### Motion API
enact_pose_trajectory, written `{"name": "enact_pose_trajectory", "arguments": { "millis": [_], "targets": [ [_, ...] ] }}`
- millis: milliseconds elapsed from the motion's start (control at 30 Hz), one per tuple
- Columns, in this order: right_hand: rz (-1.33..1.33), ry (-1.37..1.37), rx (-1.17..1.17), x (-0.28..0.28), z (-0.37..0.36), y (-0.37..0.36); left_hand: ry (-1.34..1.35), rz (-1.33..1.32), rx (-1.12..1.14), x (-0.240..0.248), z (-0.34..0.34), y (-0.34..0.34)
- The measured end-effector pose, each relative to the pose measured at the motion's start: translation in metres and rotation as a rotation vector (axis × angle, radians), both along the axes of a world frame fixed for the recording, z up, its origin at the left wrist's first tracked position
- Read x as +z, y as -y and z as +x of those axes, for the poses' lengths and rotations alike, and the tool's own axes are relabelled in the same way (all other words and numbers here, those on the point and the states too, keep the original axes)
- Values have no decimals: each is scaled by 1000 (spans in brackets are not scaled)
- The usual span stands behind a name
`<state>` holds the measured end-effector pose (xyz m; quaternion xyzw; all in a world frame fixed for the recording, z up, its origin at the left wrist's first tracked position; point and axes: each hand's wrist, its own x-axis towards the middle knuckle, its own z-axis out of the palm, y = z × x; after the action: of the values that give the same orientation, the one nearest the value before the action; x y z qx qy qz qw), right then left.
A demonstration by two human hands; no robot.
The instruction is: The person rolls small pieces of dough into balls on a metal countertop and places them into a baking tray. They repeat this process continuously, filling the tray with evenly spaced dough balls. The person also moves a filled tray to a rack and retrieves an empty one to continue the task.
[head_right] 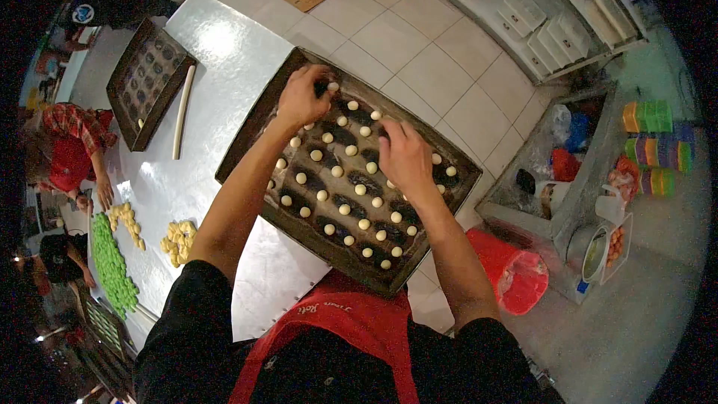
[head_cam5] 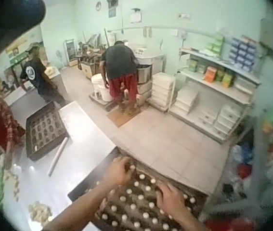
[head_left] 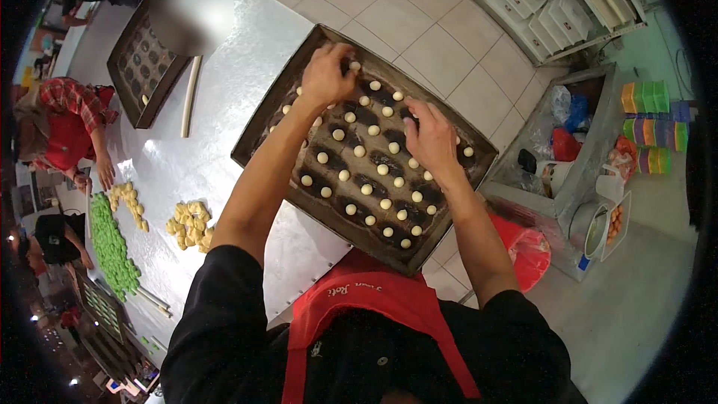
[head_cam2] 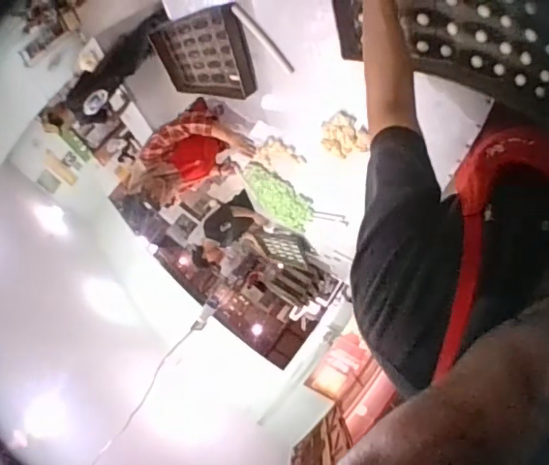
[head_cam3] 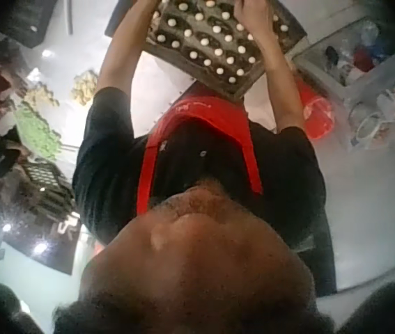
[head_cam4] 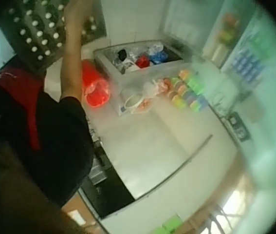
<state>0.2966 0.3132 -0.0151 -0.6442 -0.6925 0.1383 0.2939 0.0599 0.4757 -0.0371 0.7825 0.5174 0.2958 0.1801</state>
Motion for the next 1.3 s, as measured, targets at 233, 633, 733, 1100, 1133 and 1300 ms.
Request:
{"name": "enact_pose_trajectory", "arguments": {
  "millis": [233, 633, 733, 1100, 1133, 1300],
  "targets": [
    [15, 183, 47, -24, -38, -70, -50, -100, -102, -6, -14, 22],
    [24, 196, 27, 3, -44, -66, 21, 36, 36, 8, -7, 28],
    [42, 89, 21, 23, -35, -42, -10, 118, -76, -5, -3, 10],
    [44, -58, -480, 41, 53, 122, -50, 121, 22, -2, 1, 15],
    [39, -90, -551, 30, 63, 142, 41, 194, 42, 7, 0, 23],
    [-586, -1240, -533, -8, 49, 216, 221, 181, 116, 69, -34, 121]
  ]
}}
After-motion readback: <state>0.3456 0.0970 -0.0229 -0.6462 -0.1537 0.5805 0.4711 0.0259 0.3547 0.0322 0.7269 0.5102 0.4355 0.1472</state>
